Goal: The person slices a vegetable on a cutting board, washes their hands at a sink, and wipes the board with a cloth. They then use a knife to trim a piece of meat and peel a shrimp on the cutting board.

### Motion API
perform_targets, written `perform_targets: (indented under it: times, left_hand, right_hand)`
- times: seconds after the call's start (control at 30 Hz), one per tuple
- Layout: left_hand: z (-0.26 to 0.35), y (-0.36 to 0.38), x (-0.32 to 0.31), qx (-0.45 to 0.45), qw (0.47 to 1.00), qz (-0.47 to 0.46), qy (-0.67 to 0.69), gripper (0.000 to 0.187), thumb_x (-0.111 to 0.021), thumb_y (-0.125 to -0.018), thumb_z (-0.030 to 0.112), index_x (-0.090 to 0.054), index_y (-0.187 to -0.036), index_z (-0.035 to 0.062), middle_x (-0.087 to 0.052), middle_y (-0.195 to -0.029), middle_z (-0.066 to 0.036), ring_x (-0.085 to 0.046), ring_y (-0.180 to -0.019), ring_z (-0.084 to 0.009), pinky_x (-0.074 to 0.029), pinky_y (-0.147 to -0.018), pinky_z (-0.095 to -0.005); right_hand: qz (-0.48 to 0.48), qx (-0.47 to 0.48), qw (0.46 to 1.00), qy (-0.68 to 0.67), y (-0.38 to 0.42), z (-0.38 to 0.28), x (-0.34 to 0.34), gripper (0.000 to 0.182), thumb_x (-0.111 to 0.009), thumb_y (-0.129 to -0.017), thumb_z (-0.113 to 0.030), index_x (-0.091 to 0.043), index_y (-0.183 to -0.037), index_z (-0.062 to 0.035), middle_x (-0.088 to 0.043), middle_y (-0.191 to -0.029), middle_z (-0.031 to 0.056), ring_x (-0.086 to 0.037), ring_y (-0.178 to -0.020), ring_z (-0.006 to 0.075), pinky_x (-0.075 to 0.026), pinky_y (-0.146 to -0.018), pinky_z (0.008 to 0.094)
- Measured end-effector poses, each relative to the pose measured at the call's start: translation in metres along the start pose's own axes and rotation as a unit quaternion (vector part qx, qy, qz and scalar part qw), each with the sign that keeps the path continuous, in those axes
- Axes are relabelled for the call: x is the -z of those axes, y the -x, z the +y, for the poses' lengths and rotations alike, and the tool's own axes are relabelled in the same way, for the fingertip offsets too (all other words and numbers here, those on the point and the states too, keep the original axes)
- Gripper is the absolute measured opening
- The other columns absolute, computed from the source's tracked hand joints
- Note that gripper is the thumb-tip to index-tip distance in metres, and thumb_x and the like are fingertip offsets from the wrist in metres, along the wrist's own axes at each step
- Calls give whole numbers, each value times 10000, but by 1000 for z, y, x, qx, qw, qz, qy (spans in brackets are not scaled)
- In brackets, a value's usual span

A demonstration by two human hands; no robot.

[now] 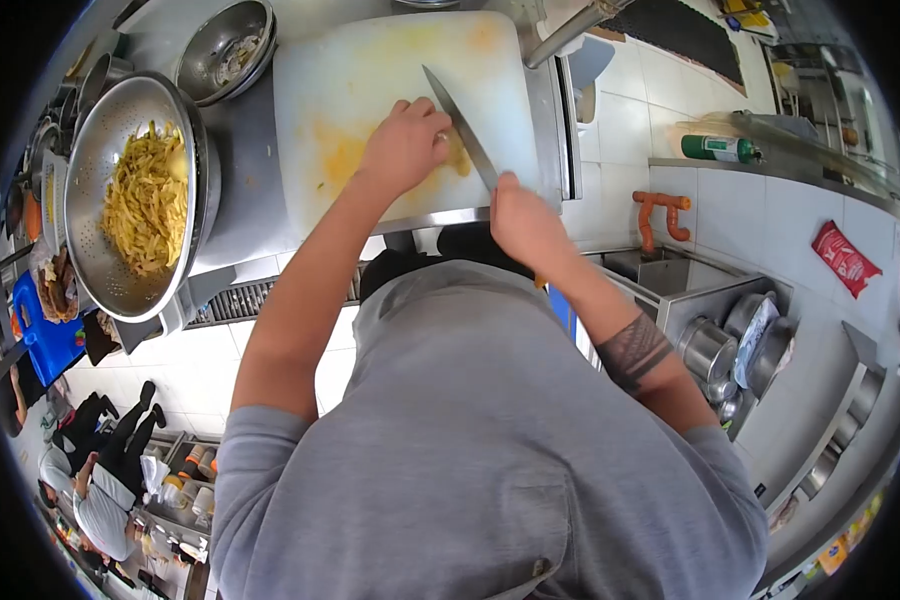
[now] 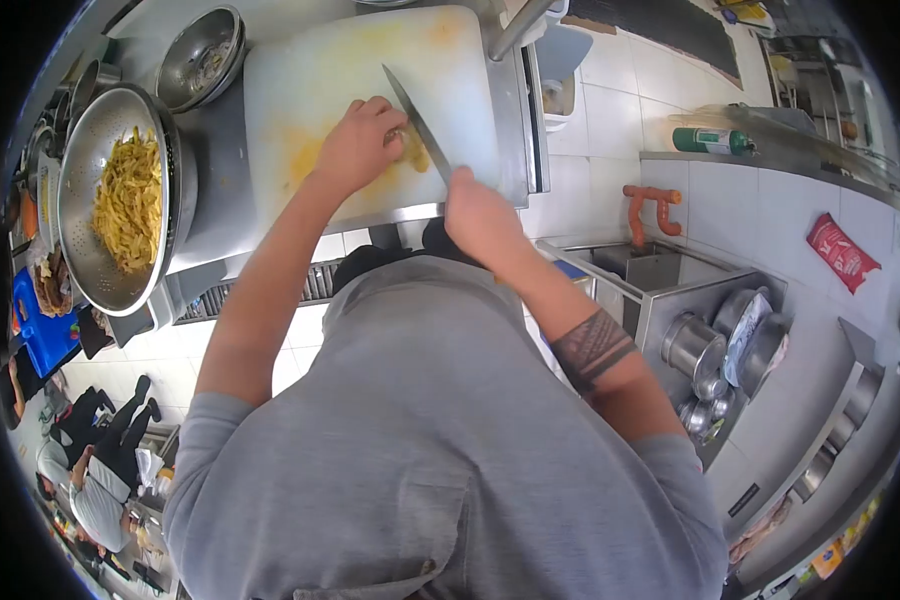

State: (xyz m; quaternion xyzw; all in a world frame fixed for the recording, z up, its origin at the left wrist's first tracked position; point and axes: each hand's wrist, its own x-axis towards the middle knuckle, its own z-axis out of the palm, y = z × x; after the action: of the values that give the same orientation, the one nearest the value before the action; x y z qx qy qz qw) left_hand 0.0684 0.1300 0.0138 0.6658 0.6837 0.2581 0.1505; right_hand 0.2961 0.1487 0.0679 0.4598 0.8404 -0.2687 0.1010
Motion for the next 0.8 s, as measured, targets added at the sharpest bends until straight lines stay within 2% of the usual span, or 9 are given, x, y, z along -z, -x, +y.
perform_targets:
  times: [0.07, 0.13, 0.17, 0.23, 0.33, 0.47, 0.53, 0.63, 0.8]
  left_hand:
    - [0, 1, 2, -11, 1000, -17, -5, 232, -656, -835, 118, -724, -1053, 81, -663, -1109, -104, -618, -1042, -344, -554, -932, -439]
    - [-3, -2, 2, -103, 993, 49, -33, 224, -648, -839, 118, -726, -1046, 78, -664, -1070, -100, -623, -1030, -329, -557, -929, -431]
    - [-5, -3, 1, -106, 993, 49, -31, 224, -648, -839, 118, -726, -1046, 78, -664, -1070, -100, -623, -1030, -329, -557, -929, -431]
    - [-9, -3, -4, -88, 996, -11, -18, 203, -644, -845, 119, -722, -1025, 68, -668, -1048, -97, -626, -1037, -320, -554, -936, -431]
    - [-10, -2, -1, -72, 997, -27, 8, 188, -641, -852, 124, -719, -1014, 67, -668, -1033, -95, -630, -1045, -313, -554, -930, -431]
    - [-10, -8, 5, -79, 996, -32, 9, 170, -645, -860, 134, -719, -994, 60, -670, -1043, -97, -633, -1056, -312, -556, -926, -431]
    - [-12, -4, 3, -63, 997, -41, 30, 169, -650, -865, 138, -717, -993, 51, -670, -1052, -96, -638, -1060, -316, -558, -923, -432]
    - [-12, -4, 2, -63, 997, -42, 33, 165, -656, -865, 143, -718, -984, 47, -670, -1061, -97, -640, -1060, -322, -557, -927, -431]
    - [-14, -6, 6, -55, 996, -41, 48, 156, -666, -865, 139, -720, -979, 47, -671, -1072, -99, -643, -1070, -327, -554, -927, -432]
  right_hand:
    - [4, 25, 998, 52, -9, -12, 25, 196, -523, -945, -88, -540, -1056, 73, -720, -874, 291, -740, -878, 456, -586, -772, 554]
    - [-10, 18, 996, 88, 9, -34, 46, 198, -500, -956, -94, -543, -1058, 70, -718, -873, 295, -740, -864, 456, -590, -767, 552]
    - [-20, 3, 996, 86, 24, -41, 45, 193, -492, -956, -85, -541, -1062, 69, -719, -876, 296, -740, -869, 459, -589, -774, 553]
    - [-19, -27, 998, 58, 35, -39, 18, 190, -479, -954, -69, -533, -1072, 69, -723, -897, 301, -734, -897, 471, -582, -807, 557]
    - [28, -20, 999, 30, 16, -26, -16, 200, -484, -954, -76, -531, -1081, 71, -726, -915, 304, -734, -909, 470, -580, -823, 555]
    - [-21, -5, 997, 69, 17, -56, 42, 224, -459, -970, -97, -529, -1099, 73, -725, -940, 319, -730, -919, 485, -581, -818, 561]
    - [-41, -27, 995, 83, 24, -54, 22, 223, -464, -967, -96, -542, -1086, 75, -723, -950, 327, -730, -922, 488, -583, -821, 555]
    - [17, -56, 998, 15, 15, -41, -19, 208, -483, -949, -71, -569, -1073, 72, -723, -961, 331, -734, -936, 475, -579, -844, 554]
    - [-32, -13, 998, 53, 18, -59, 36, 217, -493, -938, -61, -528, -1094, 87, -721, -953, 330, -730, -938, 479, -566, -852, 569]
